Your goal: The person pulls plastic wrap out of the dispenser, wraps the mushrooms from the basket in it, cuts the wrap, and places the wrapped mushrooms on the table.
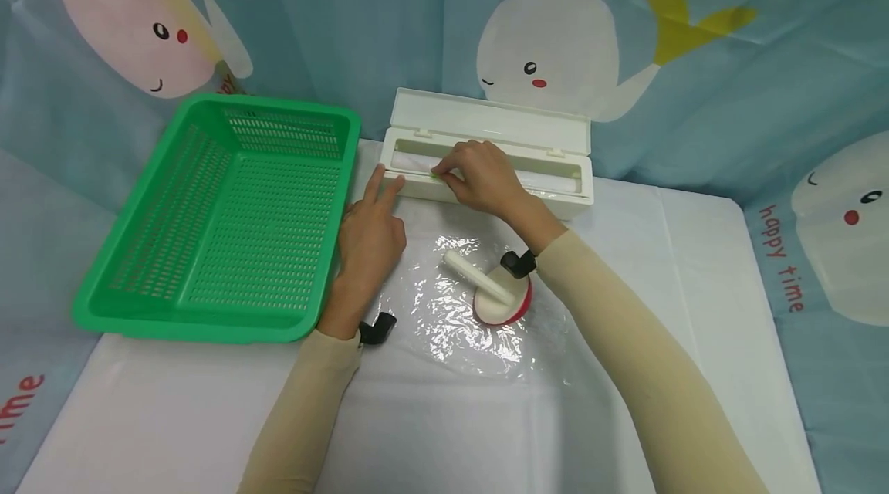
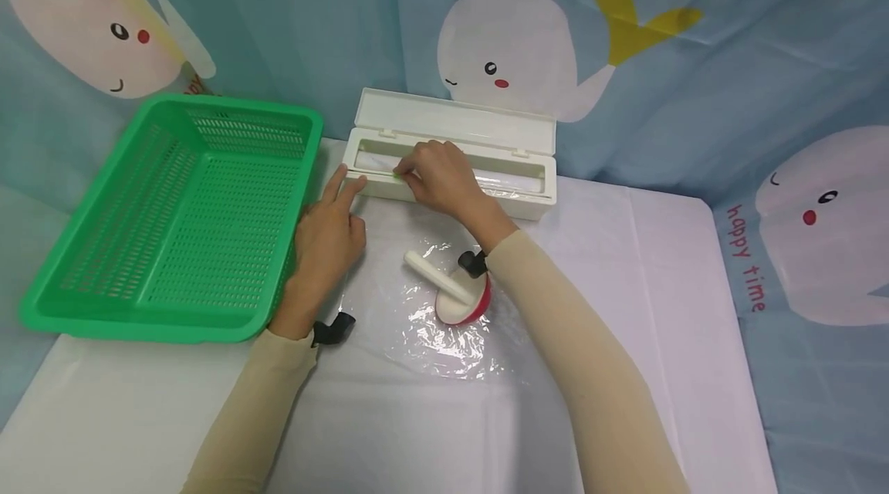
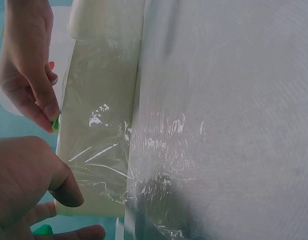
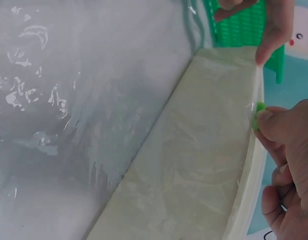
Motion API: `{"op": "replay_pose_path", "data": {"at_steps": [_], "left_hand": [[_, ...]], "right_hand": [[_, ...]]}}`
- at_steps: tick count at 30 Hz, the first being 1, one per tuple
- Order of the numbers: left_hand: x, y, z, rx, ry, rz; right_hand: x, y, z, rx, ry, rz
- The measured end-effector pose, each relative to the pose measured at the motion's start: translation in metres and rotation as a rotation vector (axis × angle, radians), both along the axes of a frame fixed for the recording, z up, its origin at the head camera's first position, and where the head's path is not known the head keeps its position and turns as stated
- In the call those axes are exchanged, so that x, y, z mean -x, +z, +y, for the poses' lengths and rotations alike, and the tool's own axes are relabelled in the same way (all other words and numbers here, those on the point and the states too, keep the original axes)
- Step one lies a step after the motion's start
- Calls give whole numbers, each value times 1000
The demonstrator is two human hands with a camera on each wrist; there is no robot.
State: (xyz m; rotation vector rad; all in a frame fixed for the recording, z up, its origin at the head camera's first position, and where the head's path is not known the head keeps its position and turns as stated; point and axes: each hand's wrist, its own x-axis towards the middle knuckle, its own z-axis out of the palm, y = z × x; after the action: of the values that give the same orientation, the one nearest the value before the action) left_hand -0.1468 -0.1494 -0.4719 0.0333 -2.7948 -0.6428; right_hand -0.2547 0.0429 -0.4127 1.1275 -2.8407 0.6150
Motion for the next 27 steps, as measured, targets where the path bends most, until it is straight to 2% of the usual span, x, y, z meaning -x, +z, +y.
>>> {"op": "replay_pose_path", "data": {"at_steps": [10,27], "left_hand": [[-2,1,-1,-40,-2,-5],[-1,-1,-2,-69,-27,31]], "right_hand": [[0,-2,9,-7,-5,1],[-2,-1,29,-8,-29,-8]]}}
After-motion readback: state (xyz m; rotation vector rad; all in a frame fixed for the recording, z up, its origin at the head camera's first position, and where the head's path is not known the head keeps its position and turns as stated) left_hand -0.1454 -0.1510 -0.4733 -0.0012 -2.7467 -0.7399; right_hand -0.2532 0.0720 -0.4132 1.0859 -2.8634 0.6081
